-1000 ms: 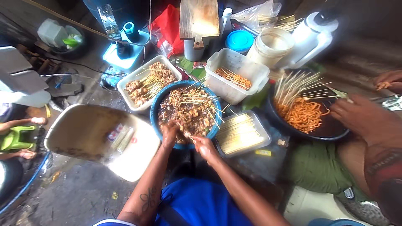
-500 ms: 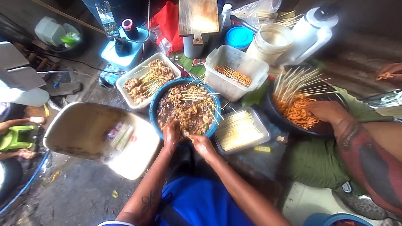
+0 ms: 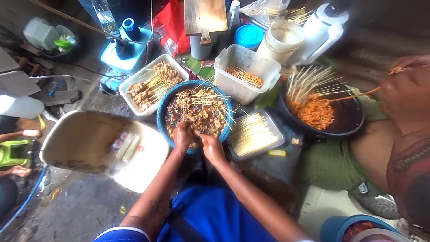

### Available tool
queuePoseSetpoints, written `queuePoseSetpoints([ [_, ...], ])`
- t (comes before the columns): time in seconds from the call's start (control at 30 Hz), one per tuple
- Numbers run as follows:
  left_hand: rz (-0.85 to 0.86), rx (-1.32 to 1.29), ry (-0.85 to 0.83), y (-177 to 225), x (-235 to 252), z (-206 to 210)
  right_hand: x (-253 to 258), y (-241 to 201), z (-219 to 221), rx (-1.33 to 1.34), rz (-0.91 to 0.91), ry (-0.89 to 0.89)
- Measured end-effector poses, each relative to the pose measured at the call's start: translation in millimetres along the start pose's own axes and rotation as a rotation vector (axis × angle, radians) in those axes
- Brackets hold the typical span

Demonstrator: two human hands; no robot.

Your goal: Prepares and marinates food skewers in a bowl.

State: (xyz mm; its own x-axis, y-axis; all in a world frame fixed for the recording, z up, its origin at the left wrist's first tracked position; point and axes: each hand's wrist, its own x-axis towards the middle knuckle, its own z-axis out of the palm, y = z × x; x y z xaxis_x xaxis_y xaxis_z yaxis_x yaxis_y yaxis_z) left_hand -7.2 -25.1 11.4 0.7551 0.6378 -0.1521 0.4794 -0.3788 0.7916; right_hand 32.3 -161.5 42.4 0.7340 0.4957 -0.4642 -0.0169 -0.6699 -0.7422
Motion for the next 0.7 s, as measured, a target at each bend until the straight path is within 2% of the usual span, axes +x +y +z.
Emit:
queuePoseSetpoints([
  [0.07, -0.040, -0.112, 0.001, -7, 2, -1, -1, 4, 8, -0.087, -0.110, 0.034],
  [0.13, -0.157, -0.425, 0.051, -8, 2, 1, 0, 11, 12, 0.045, -0.145, 0.031],
  [0.23, -0.491, -0.940, 0.101, 13, -3, 0, 1, 12, 13, 0.129, -0.108, -0.019],
  [0.33, -0.747, -1.155, 0.081, 25, 0, -2, -2, 8, 15, 0.097, -0.066, -0.071],
  [0.43, -0.818, -1.272, 0.160, 29, 3, 0, -10, 0, 19, 0.044, -0.077, -0.069],
  [0.57, -0.830, -1.275, 0.327, 41, -2, 5, -23, -8, 24, 0.030, -0.111, 0.011],
  [0.7, -0.821, -1.228, 0.306, 50, -11, 14, -11, -9, 28, 0.085, -0.135, 0.086],
])
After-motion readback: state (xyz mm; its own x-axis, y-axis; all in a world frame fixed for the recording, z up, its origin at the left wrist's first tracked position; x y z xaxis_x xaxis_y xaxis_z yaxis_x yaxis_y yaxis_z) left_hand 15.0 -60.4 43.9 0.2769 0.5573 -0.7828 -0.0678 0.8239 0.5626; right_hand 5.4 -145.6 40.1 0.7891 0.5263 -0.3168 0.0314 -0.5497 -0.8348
